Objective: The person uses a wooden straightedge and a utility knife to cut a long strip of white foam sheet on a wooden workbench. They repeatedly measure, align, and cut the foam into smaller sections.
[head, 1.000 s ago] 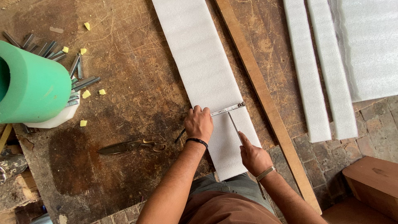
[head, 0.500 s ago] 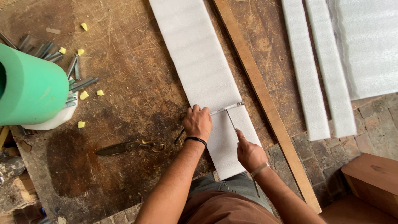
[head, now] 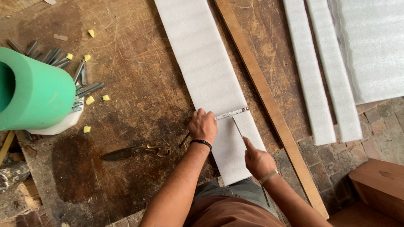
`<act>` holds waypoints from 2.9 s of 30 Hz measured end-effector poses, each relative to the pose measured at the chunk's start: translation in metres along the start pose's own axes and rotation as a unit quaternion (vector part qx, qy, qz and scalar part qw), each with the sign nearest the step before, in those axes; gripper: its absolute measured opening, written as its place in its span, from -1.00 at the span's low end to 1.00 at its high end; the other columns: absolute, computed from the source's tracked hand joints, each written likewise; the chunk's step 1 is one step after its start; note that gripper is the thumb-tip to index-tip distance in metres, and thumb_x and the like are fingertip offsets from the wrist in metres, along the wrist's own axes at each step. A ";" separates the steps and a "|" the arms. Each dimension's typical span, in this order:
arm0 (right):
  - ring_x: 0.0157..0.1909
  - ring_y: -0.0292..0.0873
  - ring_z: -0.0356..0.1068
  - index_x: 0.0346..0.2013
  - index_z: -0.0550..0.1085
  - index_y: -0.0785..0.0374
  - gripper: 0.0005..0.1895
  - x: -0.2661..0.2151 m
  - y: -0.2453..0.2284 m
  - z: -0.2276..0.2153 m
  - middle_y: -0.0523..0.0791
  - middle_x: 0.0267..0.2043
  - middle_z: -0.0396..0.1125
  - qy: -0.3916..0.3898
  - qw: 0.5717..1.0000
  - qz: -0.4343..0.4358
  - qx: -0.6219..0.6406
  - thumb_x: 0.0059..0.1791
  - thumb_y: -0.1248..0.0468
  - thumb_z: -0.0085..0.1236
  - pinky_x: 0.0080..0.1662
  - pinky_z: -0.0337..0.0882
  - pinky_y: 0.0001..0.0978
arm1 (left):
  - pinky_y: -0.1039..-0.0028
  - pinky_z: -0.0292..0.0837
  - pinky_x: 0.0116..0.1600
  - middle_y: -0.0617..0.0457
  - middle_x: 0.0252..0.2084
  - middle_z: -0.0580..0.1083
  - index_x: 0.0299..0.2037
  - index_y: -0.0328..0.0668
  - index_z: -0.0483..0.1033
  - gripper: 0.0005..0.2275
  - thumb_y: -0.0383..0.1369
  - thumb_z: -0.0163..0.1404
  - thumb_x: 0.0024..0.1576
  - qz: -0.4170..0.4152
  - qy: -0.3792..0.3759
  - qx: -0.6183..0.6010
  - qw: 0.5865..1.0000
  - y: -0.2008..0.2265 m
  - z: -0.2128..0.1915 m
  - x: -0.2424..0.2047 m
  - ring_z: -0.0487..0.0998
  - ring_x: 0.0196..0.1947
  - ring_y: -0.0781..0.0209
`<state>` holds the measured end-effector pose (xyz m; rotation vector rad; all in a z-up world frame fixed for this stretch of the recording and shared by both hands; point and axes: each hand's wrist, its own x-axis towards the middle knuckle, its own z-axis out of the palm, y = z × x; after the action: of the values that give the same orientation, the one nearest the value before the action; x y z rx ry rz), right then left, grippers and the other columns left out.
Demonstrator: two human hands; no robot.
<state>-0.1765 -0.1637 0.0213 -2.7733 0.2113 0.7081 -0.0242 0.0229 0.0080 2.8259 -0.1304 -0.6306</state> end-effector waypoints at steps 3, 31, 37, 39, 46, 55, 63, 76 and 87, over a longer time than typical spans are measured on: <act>-0.77 -0.15 0.25 0.39 0.24 0.05 -0.44 -0.007 0.008 0.002 -0.11 -0.75 0.28 0.102 0.993 -0.063 0.024 0.06 0.19 -0.07 -0.66 0.29 -0.26 | 0.47 0.64 -0.25 -0.01 -0.03 0.48 -0.10 -0.08 0.58 -0.84 -0.25 0.04 0.24 -0.005 -0.023 -0.025 0.999 0.003 0.005 -0.005 0.51 -0.06 0.15; -0.71 -0.22 0.34 0.37 0.27 -0.01 -0.51 -0.014 0.006 0.003 -0.14 -0.70 0.34 0.025 0.999 -0.001 0.039 0.11 0.17 -0.10 -0.61 0.45 -0.35 | 0.45 0.65 -0.22 -0.01 -0.03 0.47 -0.11 -0.08 0.59 -0.82 -0.23 0.10 0.20 0.005 -0.032 -0.018 0.999 -0.002 0.004 0.001 0.51 -0.05 0.14; -0.47 -0.24 0.54 0.08 0.29 0.28 -0.70 -0.016 0.006 -0.017 -0.10 -0.36 0.52 0.059 0.940 0.073 0.327 0.04 0.38 -0.07 -0.42 0.55 -0.38 | 0.37 0.62 -0.18 -0.05 -0.07 0.52 -0.17 -0.08 0.63 -0.86 -0.25 0.09 0.20 0.014 -0.042 -0.032 0.999 -0.004 -0.014 0.004 0.56 -0.08 0.09; -0.43 -0.16 0.58 0.00 0.25 0.31 -0.71 0.010 0.004 -0.029 -0.08 -0.24 0.54 0.042 0.892 0.116 0.435 -0.02 0.46 -0.08 -0.40 0.60 -0.35 | 0.31 0.61 -0.16 -0.05 -0.10 0.57 -0.21 -0.05 0.66 -0.88 -0.27 0.10 0.19 0.004 -0.067 -0.064 0.996 -0.006 -0.025 0.010 0.60 -0.12 0.04; -0.48 -0.12 0.51 -0.01 0.30 0.35 -0.71 0.096 -0.033 -0.037 0.06 -0.40 0.49 -0.077 0.856 0.084 0.505 -0.04 0.49 -0.10 -0.42 0.52 -0.29 | 0.20 0.58 -0.09 -0.02 -0.22 0.63 -0.36 0.12 0.72 -0.89 -0.31 0.10 0.07 -0.044 -0.021 -0.139 0.989 -0.011 -0.074 0.078 0.65 -0.21 -0.07; -0.59 -0.06 0.47 -0.11 0.39 0.37 -0.83 0.118 -0.012 -0.025 0.02 -0.57 0.42 -0.149 0.809 0.131 0.552 0.01 0.41 0.02 -0.51 0.45 -0.25 | 0.20 0.58 -0.19 -0.09 -0.27 0.62 -0.34 -0.02 0.69 -0.91 -0.37 0.08 0.10 -0.062 0.145 -0.050 0.986 -0.037 -0.162 0.289 0.65 -0.25 -0.09; -0.53 -0.12 0.52 -0.01 0.46 0.28 -0.77 0.136 0.012 0.004 0.03 -0.52 0.52 -0.200 0.813 0.209 0.505 0.04 0.35 0.09 -0.39 0.49 -0.30 | 0.41 0.57 -0.40 -0.02 -0.35 0.58 -0.30 -0.13 0.60 -0.81 -0.33 -0.04 0.31 -0.099 0.052 0.041 0.993 -0.072 -0.150 0.360 0.58 -0.44 0.21; -0.69 -0.23 0.47 0.50 0.01 0.00 -0.33 0.243 -0.067 -0.087 -0.12 -0.49 0.53 -0.054 0.978 -0.052 0.194 0.09 0.17 -0.12 -0.63 0.37 -0.48 | 0.18 0.52 0.06 -0.04 -0.04 0.56 -0.06 -0.17 0.55 -0.83 -0.33 -0.05 0.25 -0.010 0.169 0.086 0.982 -0.079 -0.114 0.339 0.60 -0.08 0.12; -0.74 -0.22 0.24 0.41 0.18 0.09 -0.43 0.388 -0.155 -0.158 -0.11 -0.70 0.32 0.087 0.990 -0.107 -0.017 0.06 0.24 -0.12 -0.65 0.28 -0.32 | 0.07 0.43 0.21 -0.05 0.06 0.52 0.06 -0.18 0.46 -0.77 -0.31 -0.09 0.27 -0.011 0.120 0.044 0.992 -0.080 -0.118 0.337 0.54 0.08 0.08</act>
<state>0.2637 -0.0909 -0.0001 -2.8341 -0.0653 0.4217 0.3337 0.0784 -0.0461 2.9652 -0.0863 -0.2922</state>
